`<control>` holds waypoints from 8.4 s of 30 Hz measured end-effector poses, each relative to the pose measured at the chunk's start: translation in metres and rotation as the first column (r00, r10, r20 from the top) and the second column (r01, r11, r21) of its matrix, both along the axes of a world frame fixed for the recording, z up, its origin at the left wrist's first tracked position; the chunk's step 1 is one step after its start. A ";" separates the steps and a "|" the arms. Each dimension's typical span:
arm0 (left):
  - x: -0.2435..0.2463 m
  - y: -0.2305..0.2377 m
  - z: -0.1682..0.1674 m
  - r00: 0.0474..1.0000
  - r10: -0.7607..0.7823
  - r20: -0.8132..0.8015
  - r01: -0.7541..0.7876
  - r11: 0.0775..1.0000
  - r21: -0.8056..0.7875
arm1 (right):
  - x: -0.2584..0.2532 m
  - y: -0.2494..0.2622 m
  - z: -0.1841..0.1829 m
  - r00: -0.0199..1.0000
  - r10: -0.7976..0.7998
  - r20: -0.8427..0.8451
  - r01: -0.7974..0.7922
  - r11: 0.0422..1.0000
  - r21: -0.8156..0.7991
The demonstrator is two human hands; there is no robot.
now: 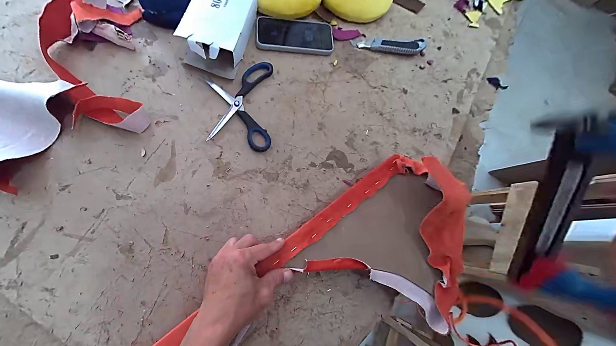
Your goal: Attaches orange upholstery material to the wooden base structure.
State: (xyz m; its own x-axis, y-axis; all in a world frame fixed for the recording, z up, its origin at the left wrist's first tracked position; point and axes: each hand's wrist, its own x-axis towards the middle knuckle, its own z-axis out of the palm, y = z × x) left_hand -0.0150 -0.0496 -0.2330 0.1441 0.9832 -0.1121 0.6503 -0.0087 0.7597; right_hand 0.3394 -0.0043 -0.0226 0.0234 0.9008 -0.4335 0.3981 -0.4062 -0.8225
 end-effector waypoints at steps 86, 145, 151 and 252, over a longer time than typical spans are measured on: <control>0.007 -0.062 0.005 0.920 0.246 -0.304 -0.144 0.936 0.321 | -0.133 -0.104 -0.099 0.755 0.484 0.443 -0.543 0.840 0.007; 0.137 0.064 -0.007 0.658 -0.616 -0.432 0.719 0.345 0.604 | 0.039 -0.198 -0.088 0.874 -0.412 0.257 0.347 0.900 0.262; 0.142 0.092 -0.003 0.505 -0.840 -0.199 0.768 0.331 0.549 | -0.012 -0.217 -0.104 0.927 -0.330 0.181 0.302 0.939 0.167; 0.147 0.062 0.004 0.652 -0.677 -0.340 0.740 0.472 0.480 | 0.086 0.023 -0.063 0.592 -0.010 0.806 -0.090 0.993 0.078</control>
